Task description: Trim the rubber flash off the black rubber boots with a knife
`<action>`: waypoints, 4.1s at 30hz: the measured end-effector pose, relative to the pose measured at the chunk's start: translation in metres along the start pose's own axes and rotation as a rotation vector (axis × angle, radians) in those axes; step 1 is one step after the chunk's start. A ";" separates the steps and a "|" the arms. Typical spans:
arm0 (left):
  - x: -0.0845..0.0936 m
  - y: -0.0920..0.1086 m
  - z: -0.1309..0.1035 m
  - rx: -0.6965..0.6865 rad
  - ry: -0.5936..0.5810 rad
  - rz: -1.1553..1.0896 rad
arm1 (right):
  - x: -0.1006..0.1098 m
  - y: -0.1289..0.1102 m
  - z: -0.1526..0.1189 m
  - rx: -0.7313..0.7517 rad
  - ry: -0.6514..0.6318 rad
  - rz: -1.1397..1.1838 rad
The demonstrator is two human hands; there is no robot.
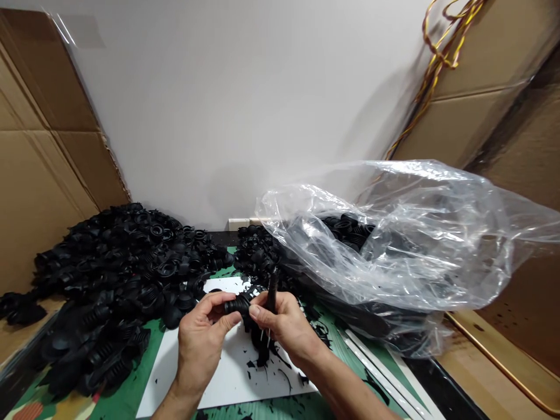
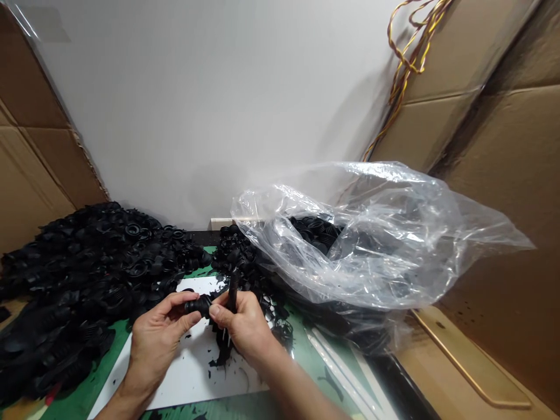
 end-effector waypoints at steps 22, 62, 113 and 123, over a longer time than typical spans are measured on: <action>-0.013 0.003 -0.005 0.383 -0.297 -0.467 | 0.029 -0.038 0.001 0.261 0.159 0.221; -0.004 0.003 -0.006 0.130 -0.076 0.051 | -0.005 0.001 -0.004 -0.027 -0.036 0.013; -0.017 0.025 -0.016 -0.341 -0.129 0.592 | -0.014 -0.020 -0.019 0.527 0.099 -0.734; -0.008 0.018 -0.004 0.141 -0.187 0.249 | -0.006 -0.005 -0.003 0.065 0.005 -0.234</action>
Point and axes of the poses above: each hand's wrist, its own z-axis towards the middle knuckle, its own x-axis out of the back of the hand, y = z × x, the point moved 5 cm from there along z, towards the middle knuckle, and after that the axes turned 5 degrees about y, right-handed, at the moved point
